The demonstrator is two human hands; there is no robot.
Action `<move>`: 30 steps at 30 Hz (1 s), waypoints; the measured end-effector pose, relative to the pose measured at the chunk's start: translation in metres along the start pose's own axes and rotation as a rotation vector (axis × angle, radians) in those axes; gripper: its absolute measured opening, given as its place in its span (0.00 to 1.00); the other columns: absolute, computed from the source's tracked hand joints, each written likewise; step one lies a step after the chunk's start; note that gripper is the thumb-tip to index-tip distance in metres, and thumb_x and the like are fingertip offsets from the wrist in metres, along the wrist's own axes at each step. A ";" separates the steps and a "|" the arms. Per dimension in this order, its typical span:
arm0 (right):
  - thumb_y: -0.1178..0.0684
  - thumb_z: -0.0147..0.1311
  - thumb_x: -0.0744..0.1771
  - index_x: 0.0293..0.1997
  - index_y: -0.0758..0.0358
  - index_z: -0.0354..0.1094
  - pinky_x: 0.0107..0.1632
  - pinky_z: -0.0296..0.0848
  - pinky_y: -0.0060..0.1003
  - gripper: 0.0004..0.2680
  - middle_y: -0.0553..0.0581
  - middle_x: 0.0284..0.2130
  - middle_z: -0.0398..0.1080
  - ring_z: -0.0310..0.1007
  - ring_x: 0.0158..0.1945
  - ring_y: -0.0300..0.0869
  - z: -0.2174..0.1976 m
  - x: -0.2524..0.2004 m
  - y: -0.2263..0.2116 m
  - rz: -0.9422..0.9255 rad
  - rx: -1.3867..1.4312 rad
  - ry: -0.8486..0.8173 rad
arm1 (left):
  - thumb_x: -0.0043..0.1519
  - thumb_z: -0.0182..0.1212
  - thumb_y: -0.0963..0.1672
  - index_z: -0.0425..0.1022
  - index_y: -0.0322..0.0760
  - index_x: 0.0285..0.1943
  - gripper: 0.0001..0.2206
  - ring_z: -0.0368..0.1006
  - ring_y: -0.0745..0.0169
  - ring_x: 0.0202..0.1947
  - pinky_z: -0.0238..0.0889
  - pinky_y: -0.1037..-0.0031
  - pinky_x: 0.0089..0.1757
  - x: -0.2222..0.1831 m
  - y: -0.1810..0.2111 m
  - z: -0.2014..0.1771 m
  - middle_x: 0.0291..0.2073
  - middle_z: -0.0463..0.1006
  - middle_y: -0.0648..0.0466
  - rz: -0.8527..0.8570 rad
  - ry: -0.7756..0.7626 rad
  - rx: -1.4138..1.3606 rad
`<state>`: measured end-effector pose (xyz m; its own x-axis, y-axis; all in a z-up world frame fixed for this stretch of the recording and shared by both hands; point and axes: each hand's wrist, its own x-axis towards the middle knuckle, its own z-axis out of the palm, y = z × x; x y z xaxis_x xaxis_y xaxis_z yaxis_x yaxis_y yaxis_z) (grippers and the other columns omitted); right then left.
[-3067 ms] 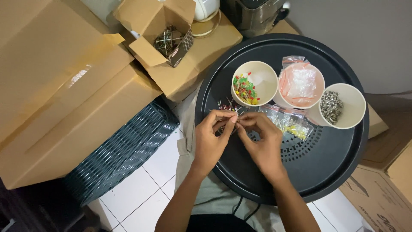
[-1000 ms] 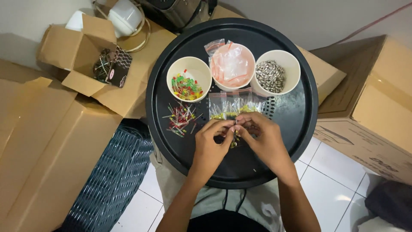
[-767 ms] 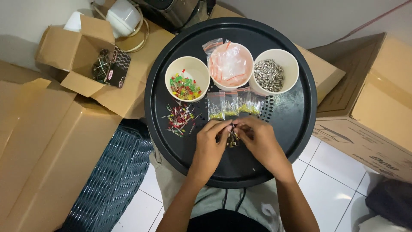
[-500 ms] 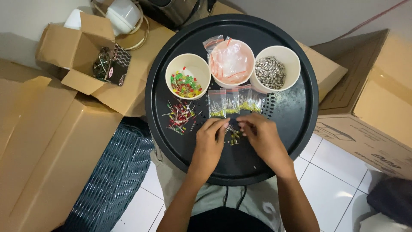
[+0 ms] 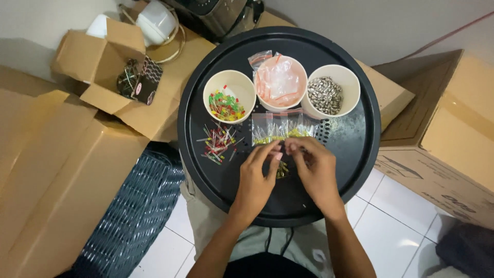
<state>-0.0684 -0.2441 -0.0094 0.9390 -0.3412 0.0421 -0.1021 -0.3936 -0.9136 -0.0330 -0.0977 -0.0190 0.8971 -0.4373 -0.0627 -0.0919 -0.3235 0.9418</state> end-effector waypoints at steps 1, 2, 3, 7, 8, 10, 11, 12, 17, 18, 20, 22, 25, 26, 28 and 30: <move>0.67 0.53 0.69 0.48 0.72 0.76 0.37 0.80 0.47 0.07 0.67 0.33 0.77 0.81 0.37 0.54 -0.001 -0.005 -0.001 0.002 -0.004 -0.006 | 0.71 0.52 0.41 0.71 0.29 0.65 0.15 0.78 0.41 0.50 0.78 0.59 0.45 -0.005 0.006 0.003 0.48 0.78 0.39 -0.005 0.003 -0.005; 0.67 0.53 0.69 0.49 0.73 0.75 0.40 0.81 0.45 0.06 0.67 0.35 0.77 0.80 0.39 0.52 0.002 -0.005 -0.002 -0.034 0.079 0.081 | 0.71 0.51 0.42 0.71 0.29 0.65 0.15 0.78 0.42 0.50 0.78 0.60 0.46 -0.004 0.010 0.004 0.48 0.78 0.39 0.012 0.060 -0.068; 0.67 0.53 0.69 0.50 0.74 0.74 0.43 0.82 0.44 0.06 0.67 0.38 0.76 0.79 0.41 0.50 0.004 -0.004 -0.003 -0.070 0.163 0.168 | 0.71 0.51 0.42 0.70 0.29 0.65 0.16 0.78 0.42 0.51 0.78 0.60 0.48 -0.003 0.014 0.004 0.49 0.78 0.39 0.029 0.116 -0.133; 0.67 0.52 0.69 0.53 0.78 0.71 0.45 0.82 0.47 0.08 0.69 0.40 0.74 0.78 0.44 0.52 0.015 -0.006 -0.007 -0.093 0.277 0.234 | 0.72 0.49 0.43 0.67 0.27 0.66 0.17 0.77 0.43 0.54 0.76 0.60 0.51 -0.005 0.015 0.004 0.52 0.77 0.40 0.060 0.187 -0.228; 0.67 0.51 0.70 0.54 0.78 0.69 0.47 0.83 0.50 0.08 0.70 0.42 0.72 0.77 0.47 0.54 0.016 -0.004 -0.006 -0.110 0.303 0.235 | 0.72 0.48 0.43 0.66 0.26 0.67 0.17 0.75 0.39 0.55 0.75 0.55 0.52 -0.003 0.015 0.002 0.52 0.75 0.38 0.083 0.219 -0.255; 0.67 0.50 0.70 0.55 0.79 0.67 0.48 0.83 0.52 0.08 0.70 0.44 0.70 0.76 0.50 0.56 0.022 0.002 -0.009 -0.136 0.333 0.228 | 0.73 0.47 0.42 0.64 0.26 0.68 0.16 0.73 0.35 0.57 0.74 0.50 0.53 0.000 0.016 -0.006 0.53 0.74 0.36 0.112 0.263 -0.279; 0.67 0.51 0.70 0.54 0.79 0.68 0.47 0.83 0.50 0.08 0.70 0.43 0.71 0.77 0.47 0.54 0.026 0.005 -0.013 -0.135 0.355 0.234 | 0.72 0.47 0.42 0.65 0.26 0.67 0.16 0.74 0.36 0.56 0.75 0.51 0.52 0.001 0.016 -0.011 0.53 0.74 0.37 0.114 0.289 -0.269; 0.67 0.52 0.69 0.52 0.80 0.69 0.46 0.82 0.47 0.07 0.69 0.41 0.72 0.78 0.45 0.51 0.029 0.008 -0.016 -0.131 0.377 0.236 | 0.72 0.47 0.42 0.65 0.27 0.66 0.15 0.74 0.38 0.56 0.75 0.52 0.52 0.000 0.016 -0.015 0.53 0.74 0.38 0.111 0.319 -0.259; 0.67 0.54 0.69 0.51 0.78 0.71 0.47 0.82 0.46 0.07 0.67 0.40 0.71 0.78 0.44 0.49 0.049 0.025 -0.036 -0.179 0.406 0.105 | 0.71 0.49 0.42 0.68 0.29 0.65 0.15 0.76 0.43 0.56 0.76 0.60 0.52 0.003 0.014 -0.043 0.54 0.75 0.42 0.109 0.451 -0.194; 0.67 0.55 0.68 0.50 0.78 0.71 0.47 0.82 0.46 0.07 0.68 0.39 0.71 0.78 0.43 0.50 0.053 0.029 -0.039 -0.180 0.403 0.075 | 0.71 0.50 0.42 0.68 0.28 0.64 0.15 0.76 0.43 0.56 0.76 0.60 0.52 0.003 0.014 -0.049 0.53 0.75 0.41 0.122 0.480 -0.179; 0.67 0.55 0.68 0.48 0.79 0.72 0.46 0.81 0.46 0.06 0.68 0.38 0.71 0.79 0.42 0.50 0.062 0.036 -0.047 -0.215 0.377 0.019 | 0.71 0.50 0.42 0.68 0.28 0.64 0.15 0.77 0.42 0.55 0.76 0.60 0.51 0.003 0.012 -0.062 0.53 0.75 0.40 0.119 0.525 -0.141; 0.68 0.55 0.68 0.47 0.79 0.73 0.46 0.81 0.47 0.05 0.68 0.36 0.72 0.79 0.40 0.51 0.070 0.044 -0.057 -0.243 0.343 -0.040 | 0.71 0.51 0.42 0.68 0.27 0.64 0.15 0.77 0.42 0.54 0.76 0.60 0.50 0.003 0.008 -0.075 0.53 0.75 0.40 0.105 0.567 -0.110; 0.67 0.61 0.66 0.43 0.72 0.77 0.41 0.79 0.46 0.04 0.67 0.35 0.76 0.80 0.38 0.57 0.079 0.048 -0.065 -0.346 0.114 -0.102 | 0.72 0.49 0.43 0.70 0.30 0.64 0.14 0.78 0.45 0.53 0.76 0.61 0.49 -0.001 -0.005 -0.087 0.52 0.77 0.43 0.085 0.614 -0.024; 0.65 0.61 0.66 0.43 0.68 0.78 0.40 0.79 0.44 0.04 0.63 0.34 0.77 0.81 0.38 0.55 0.083 0.051 -0.062 -0.365 0.042 -0.130 | 0.72 0.50 0.43 0.71 0.32 0.64 0.14 0.78 0.47 0.53 0.76 0.63 0.50 0.000 -0.012 -0.090 0.52 0.77 0.45 0.087 0.624 -0.005; 0.63 0.61 0.67 0.42 0.63 0.79 0.39 0.79 0.42 0.04 0.58 0.33 0.78 0.81 0.38 0.52 0.090 0.055 -0.064 -0.388 -0.026 -0.169 | 0.72 0.50 0.43 0.71 0.35 0.64 0.14 0.78 0.49 0.53 0.76 0.65 0.50 0.002 -0.024 -0.092 0.52 0.77 0.47 0.085 0.644 0.018; 0.67 0.60 0.66 0.42 0.66 0.79 0.38 0.79 0.43 0.05 0.62 0.32 0.78 0.82 0.37 0.56 0.095 0.054 -0.071 -0.436 -0.179 -0.198 | 0.71 0.53 0.44 0.72 0.40 0.64 0.14 0.78 0.52 0.49 0.77 0.64 0.47 0.002 -0.033 -0.091 0.49 0.75 0.50 0.058 0.627 0.208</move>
<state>0.0207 -0.1539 0.0194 0.9493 0.0487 0.3105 0.2747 -0.6091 -0.7441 0.0113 -0.0116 -0.0198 0.9640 0.0919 0.2495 -0.1727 -0.4968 0.8505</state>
